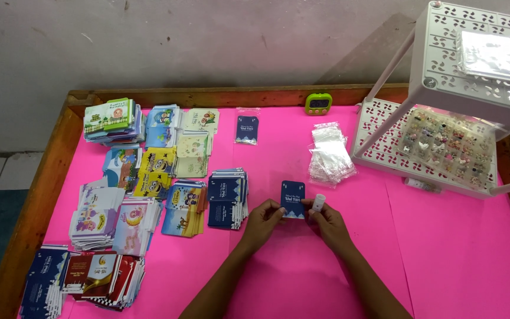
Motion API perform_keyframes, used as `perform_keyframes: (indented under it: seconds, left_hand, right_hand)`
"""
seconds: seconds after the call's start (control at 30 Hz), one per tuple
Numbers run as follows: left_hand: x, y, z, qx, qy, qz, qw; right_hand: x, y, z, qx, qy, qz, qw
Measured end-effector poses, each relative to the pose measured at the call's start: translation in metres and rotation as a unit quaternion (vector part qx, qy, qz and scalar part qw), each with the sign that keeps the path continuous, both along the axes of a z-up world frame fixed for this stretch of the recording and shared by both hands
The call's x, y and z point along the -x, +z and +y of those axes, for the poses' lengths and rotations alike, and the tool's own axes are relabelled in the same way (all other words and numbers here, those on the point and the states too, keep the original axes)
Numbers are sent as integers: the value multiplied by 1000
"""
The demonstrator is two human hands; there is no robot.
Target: Packaging small handcrafted cards into plastic sleeves and sealing them with stickers.
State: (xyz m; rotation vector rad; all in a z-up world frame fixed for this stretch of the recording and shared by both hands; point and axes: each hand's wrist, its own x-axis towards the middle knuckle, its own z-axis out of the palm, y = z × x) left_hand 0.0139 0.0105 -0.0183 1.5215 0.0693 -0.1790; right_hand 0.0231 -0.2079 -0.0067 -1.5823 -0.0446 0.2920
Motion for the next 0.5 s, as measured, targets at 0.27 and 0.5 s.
perform_keyframes:
  seconds: [0.27,0.5]
  left_hand:
    - [7,19,0,-31,-28,8,999]
    - [9,37,4,-273,23,-84,958]
  right_hand:
    - [-8,32,-5,29,-71,-10,997]
    - [-28,23,-34,138,-205,-122,961]
